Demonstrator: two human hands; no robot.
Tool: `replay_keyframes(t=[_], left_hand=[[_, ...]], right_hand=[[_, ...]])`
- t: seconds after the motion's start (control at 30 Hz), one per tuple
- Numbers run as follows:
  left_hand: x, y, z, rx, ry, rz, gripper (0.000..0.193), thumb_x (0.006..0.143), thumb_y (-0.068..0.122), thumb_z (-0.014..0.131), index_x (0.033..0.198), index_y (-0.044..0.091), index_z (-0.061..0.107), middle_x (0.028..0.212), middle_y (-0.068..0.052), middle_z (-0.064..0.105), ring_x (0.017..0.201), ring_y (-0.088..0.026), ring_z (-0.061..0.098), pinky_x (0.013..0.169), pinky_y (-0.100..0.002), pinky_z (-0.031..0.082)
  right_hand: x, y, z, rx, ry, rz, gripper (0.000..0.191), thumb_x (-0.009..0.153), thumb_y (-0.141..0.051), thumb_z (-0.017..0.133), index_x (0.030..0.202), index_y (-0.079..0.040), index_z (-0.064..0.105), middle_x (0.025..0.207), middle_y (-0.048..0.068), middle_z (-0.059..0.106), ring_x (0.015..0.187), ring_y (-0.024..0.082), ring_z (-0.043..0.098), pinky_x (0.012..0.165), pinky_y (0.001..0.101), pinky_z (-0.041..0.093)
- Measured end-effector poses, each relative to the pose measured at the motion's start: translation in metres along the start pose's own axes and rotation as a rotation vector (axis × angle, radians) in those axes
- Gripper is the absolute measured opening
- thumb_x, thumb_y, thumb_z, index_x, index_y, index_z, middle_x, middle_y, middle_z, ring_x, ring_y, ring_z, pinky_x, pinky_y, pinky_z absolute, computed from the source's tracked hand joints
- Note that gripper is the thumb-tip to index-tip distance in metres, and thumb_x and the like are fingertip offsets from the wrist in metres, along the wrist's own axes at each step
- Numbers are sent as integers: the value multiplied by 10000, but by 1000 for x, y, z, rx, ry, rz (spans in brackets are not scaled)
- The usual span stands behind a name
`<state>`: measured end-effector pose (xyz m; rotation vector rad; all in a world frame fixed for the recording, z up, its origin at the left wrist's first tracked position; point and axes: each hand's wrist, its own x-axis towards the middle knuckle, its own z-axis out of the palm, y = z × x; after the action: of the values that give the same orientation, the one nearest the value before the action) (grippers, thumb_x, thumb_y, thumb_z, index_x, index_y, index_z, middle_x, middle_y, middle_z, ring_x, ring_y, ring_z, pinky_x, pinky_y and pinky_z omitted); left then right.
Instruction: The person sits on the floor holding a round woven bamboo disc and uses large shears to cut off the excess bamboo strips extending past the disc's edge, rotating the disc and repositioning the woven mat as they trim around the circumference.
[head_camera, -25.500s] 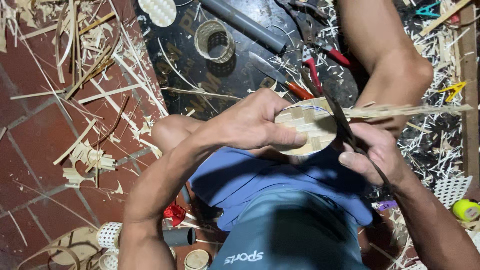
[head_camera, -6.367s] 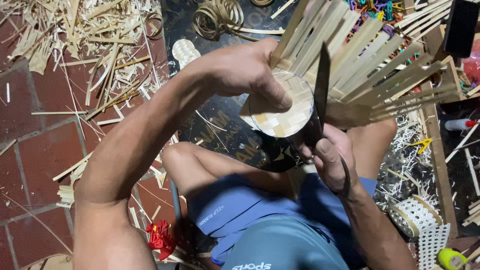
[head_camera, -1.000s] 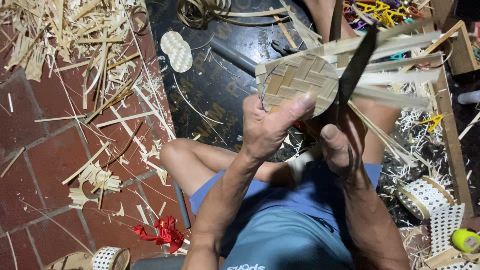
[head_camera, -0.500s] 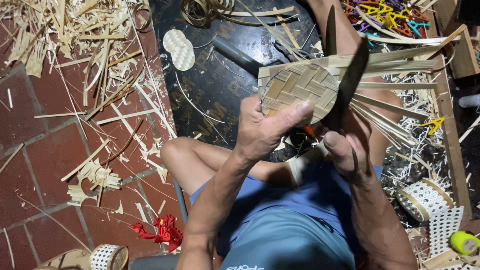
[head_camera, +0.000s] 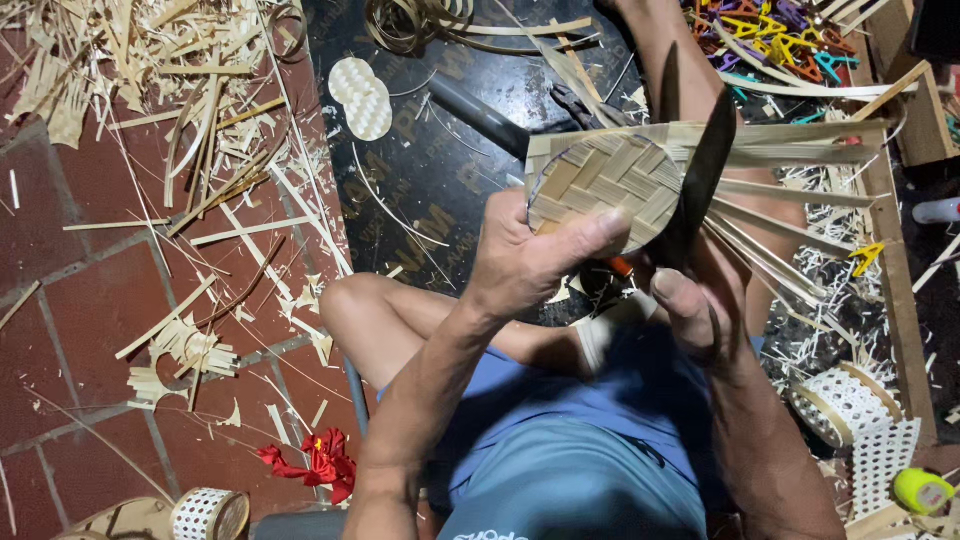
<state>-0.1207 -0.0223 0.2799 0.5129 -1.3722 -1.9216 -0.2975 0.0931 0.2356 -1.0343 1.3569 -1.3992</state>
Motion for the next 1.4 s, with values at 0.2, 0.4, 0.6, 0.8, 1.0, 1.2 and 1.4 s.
replay_keyframes(t=[0.2, 0.4, 0.6, 0.8, 1.0, 1.2, 1.4], left_hand=[[-3, 7, -7, -97, -65, -71, 297, 1031, 81, 701, 1289, -64, 676, 1118, -76, 739, 1001, -126, 697, 928, -296, 600], [-6, 8, -9, -38, -73, -89, 316, 1025, 89, 705, 1305, -55, 674, 1133, -64, 740, 1000, -106, 681, 926, -275, 585], [-8, 15, -12, 19, -101, -101, 302, 1018, 102, 723, 1281, -43, 689, 1105, -56, 745, 977, -95, 676, 898, -267, 581], [-7, 18, -14, 102, -174, -90, 268, 1012, 117, 723, 1236, -29, 712, 1091, -39, 750, 970, -82, 677, 893, -253, 578], [-7, 15, -10, 53, -207, -157, 247, 1003, 103, 731, 1210, -31, 727, 1070, -28, 745, 959, -79, 670, 881, -253, 574], [-4, 11, -10, 74, -266, -236, 257, 977, 102, 740, 1197, -30, 728, 1051, -17, 743, 944, -80, 672, 875, -256, 582], [2, 6, -3, 84, -308, -307, 276, 973, 126, 752, 1207, -18, 729, 1038, -5, 729, 925, -75, 650, 845, -255, 567]], right_hand=[[6, -4, -9, 42, -193, -198, 774, 971, -528, 618, 1463, 35, 415, 1373, 74, 561, 1248, 172, 541, 1072, 311, 439], [10, -4, -17, -212, -179, -127, 768, 847, -406, 570, 1489, 16, 568, 1140, 115, 661, 946, 219, 583, 860, 354, 505], [-7, 2, -27, -215, -164, -195, 580, 865, -286, 514, 1342, 43, 499, 1233, 89, 591, 1110, 217, 556, 980, 343, 429], [-11, 15, -42, -229, -180, 94, 546, 874, -333, 609, 1277, 36, 600, 1074, 169, 624, 958, 260, 577, 885, 392, 482], [-21, 12, -47, -177, -158, -20, 668, 891, -360, 572, 1438, 20, 515, 1353, 157, 616, 1221, 251, 582, 1060, 384, 467], [-27, 6, -54, -368, -153, -114, 620, 902, -345, 603, 1420, -7, 562, 1360, 139, 636, 1231, 246, 594, 1107, 390, 467], [-26, 5, -60, -353, -140, -246, 682, 917, -358, 630, 1460, 31, 488, 1393, 163, 581, 1279, 257, 549, 1131, 392, 430]])
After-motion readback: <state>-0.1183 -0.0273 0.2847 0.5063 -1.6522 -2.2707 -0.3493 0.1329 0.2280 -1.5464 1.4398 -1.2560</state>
